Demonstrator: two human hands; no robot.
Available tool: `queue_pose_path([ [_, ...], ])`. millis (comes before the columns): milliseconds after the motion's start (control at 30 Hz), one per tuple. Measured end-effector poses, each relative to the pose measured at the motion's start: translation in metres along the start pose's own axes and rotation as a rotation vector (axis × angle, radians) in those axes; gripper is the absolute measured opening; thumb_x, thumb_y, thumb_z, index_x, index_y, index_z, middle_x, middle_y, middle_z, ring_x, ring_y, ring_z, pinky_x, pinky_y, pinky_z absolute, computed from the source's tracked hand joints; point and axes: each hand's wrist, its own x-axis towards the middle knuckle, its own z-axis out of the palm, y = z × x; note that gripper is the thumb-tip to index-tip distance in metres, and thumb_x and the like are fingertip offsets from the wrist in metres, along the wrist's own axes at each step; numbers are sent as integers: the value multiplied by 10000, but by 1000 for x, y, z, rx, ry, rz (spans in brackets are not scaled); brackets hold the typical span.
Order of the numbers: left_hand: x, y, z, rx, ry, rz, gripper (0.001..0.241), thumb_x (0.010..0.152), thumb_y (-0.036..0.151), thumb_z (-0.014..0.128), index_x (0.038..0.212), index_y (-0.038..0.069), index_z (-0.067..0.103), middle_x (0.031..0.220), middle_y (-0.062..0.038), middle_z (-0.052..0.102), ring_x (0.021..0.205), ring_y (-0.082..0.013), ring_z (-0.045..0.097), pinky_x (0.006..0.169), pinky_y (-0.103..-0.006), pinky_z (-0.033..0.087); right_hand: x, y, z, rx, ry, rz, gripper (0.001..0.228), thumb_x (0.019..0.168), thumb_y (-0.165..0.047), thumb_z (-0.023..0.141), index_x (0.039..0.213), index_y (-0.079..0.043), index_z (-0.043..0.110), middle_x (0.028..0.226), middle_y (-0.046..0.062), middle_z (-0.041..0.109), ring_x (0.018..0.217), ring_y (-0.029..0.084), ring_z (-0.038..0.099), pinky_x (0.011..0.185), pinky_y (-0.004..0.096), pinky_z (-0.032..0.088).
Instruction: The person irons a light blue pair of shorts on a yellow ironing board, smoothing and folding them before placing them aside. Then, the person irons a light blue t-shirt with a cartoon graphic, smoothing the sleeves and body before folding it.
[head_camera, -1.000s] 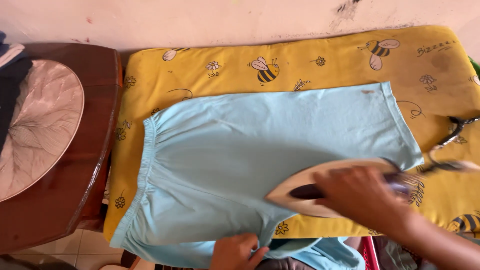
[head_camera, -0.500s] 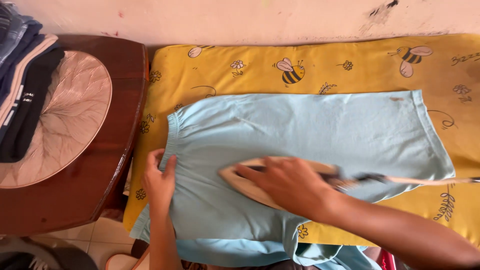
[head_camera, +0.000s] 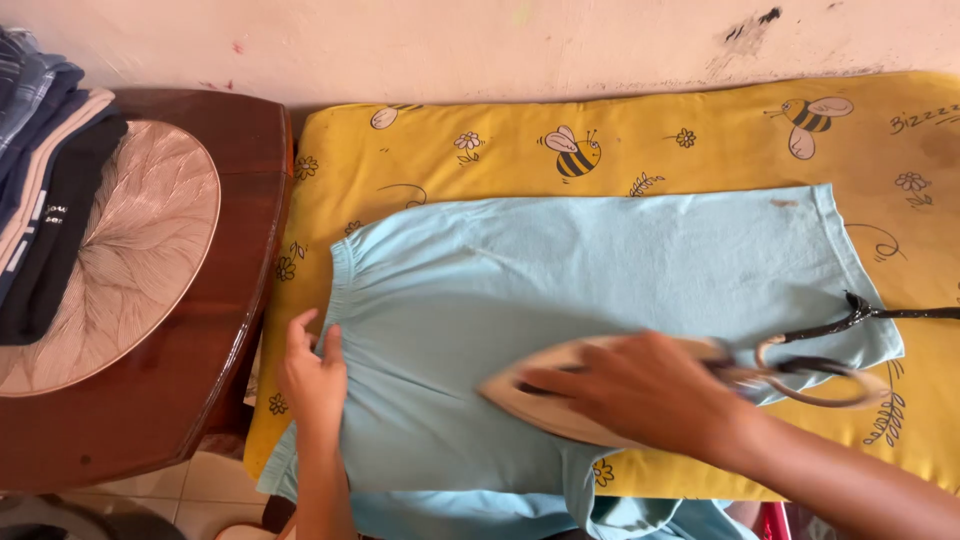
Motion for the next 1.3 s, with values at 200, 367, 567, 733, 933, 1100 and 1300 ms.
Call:
queue_pose_path([
  [200, -65, 69, -7, 124, 278, 607, 433, 1054, 293, 585, 1402, 35, 584, 1352, -201, 631, 1263, -375, 611, 1066, -473, 506, -87, 28, 58, 200, -485, 992, 619, 839, -887, 367, 1127, -357, 507, 1110, -186, 740, 977, 273, 801, 757, 465, 629],
  [367, -134, 95, 18, -80, -46, 839, 324, 1015, 311, 611, 1118, 5, 642, 1141, -187, 642, 1041, -366, 601, 949, -472, 476, -29, 32, 70, 215, -178, 635, 487, 893, -768, 512, 1034, -305, 564, 984, -92, 724, 880, 222, 748, 671, 447, 605],
  [567, -148, 81, 29, -175, -40, 943, 200, 1002, 192, 631, 986, -1, 681, 1002, -144, 641, 944, -336, 601, 891, -460, 508, 165, 61, 52, 39, 325, 244, 444, 858, -674, 703, 946, -244, 635, 784, -4, 716, 706, 293, 734, 437, 434, 492],
  [733, -149, 76, 34, -186, -9, 944, 192, 979, 186, 654, 972, 5, 715, 967, -105, 661, 943, -301, 621, 929, -457, 525, 261, 87, 11, 58, 231, 343, 558, 843, -720, 702, 1095, -223, 658, 772, -13, 727, 758, 230, 721, 507, 374, 508],
  [933, -130, 86, 17, -206, -140, 920, 251, 931, 281, 752, 960, 38, 701, 942, -92, 627, 919, -290, 585, 865, -403, 509, 182, 65, 49, -86, 371, 241, 494, 771, -764, 743, 864, -279, 727, 722, -45, 692, 723, 239, 714, 534, 364, 452],
  [1100, -61, 129, 7, -177, -239, 894, 300, 993, 302, 639, 914, 13, 637, 896, -129, 631, 846, -351, 581, 804, -454, 465, 14, 35, 72, 25, 217, 253, 482, 851, -689, 734, 958, -230, 633, 741, 18, 711, 648, 299, 714, 497, 435, 494],
  [1300, 30, 173, 75, 268, -538, 637, 752, 996, 637, 308, 1581, 166, 323, 1692, -118, 227, 1563, -378, 132, 1038, -814, 230, -79, 40, 114, 34, 212, 370, 443, 910, -664, 670, 839, -236, 579, 638, -16, 597, 550, 239, 654, 407, 435, 499],
])
